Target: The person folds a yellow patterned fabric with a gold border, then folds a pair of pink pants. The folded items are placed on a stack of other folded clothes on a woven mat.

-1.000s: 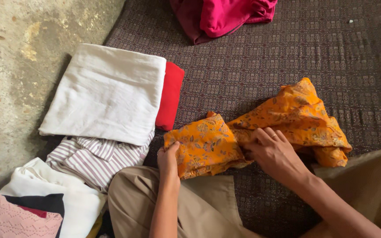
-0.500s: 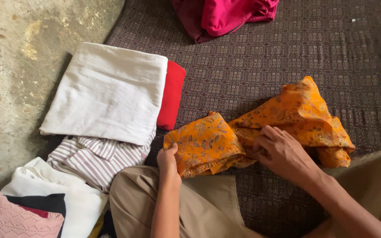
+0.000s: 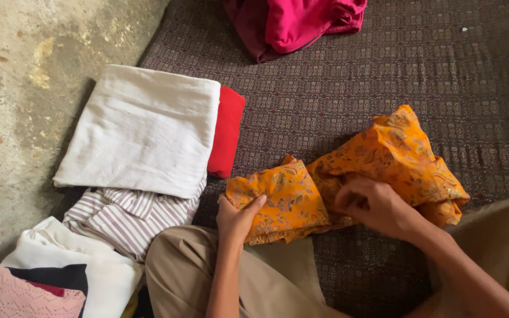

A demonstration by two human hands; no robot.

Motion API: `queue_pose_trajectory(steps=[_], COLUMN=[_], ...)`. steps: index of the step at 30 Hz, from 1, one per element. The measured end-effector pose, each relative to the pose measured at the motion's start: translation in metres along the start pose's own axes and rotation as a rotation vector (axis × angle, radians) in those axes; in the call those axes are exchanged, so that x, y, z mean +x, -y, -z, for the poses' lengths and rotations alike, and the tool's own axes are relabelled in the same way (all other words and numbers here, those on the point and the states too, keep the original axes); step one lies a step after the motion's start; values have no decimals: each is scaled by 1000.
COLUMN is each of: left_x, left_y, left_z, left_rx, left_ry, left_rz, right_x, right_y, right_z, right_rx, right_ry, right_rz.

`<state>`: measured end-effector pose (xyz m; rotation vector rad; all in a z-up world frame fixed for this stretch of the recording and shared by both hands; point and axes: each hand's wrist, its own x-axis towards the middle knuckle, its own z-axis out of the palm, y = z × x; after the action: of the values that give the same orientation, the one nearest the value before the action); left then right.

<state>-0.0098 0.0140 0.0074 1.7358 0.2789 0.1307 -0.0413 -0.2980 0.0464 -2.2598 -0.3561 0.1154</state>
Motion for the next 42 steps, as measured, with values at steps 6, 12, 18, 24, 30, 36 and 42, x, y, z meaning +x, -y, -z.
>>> queue_pose_trajectory(steps=[6, 12, 18, 24, 30, 36, 42], left_x=[-20, -15, -9, -10, -13, -20, -25], left_y=[-37, -53, -38, -34, -37, -49, -66], left_z=[18, 57, 48, 46, 48, 48, 52], left_rx=[319, 42, 211, 192, 206, -76, -356], left_ry=[-73, -28, -94, -79, -70, 22, 94], left_rz=[-276, -106, -188, -174, -96, -55, 1], right_x=[4, -2, -36, -5, 2, 5, 10], right_y=[37, 7, -96, -126, -84, -73, -97], right_z=[2, 49, 117, 79, 72, 59, 166], right_rx=[-36, -107, -330, 160, 455, 475, 189], right_ry=[-308, -620, -622, -271, -47, 60, -206], right_rz=[-103, -56, -392, -847, -817, -793, -759])
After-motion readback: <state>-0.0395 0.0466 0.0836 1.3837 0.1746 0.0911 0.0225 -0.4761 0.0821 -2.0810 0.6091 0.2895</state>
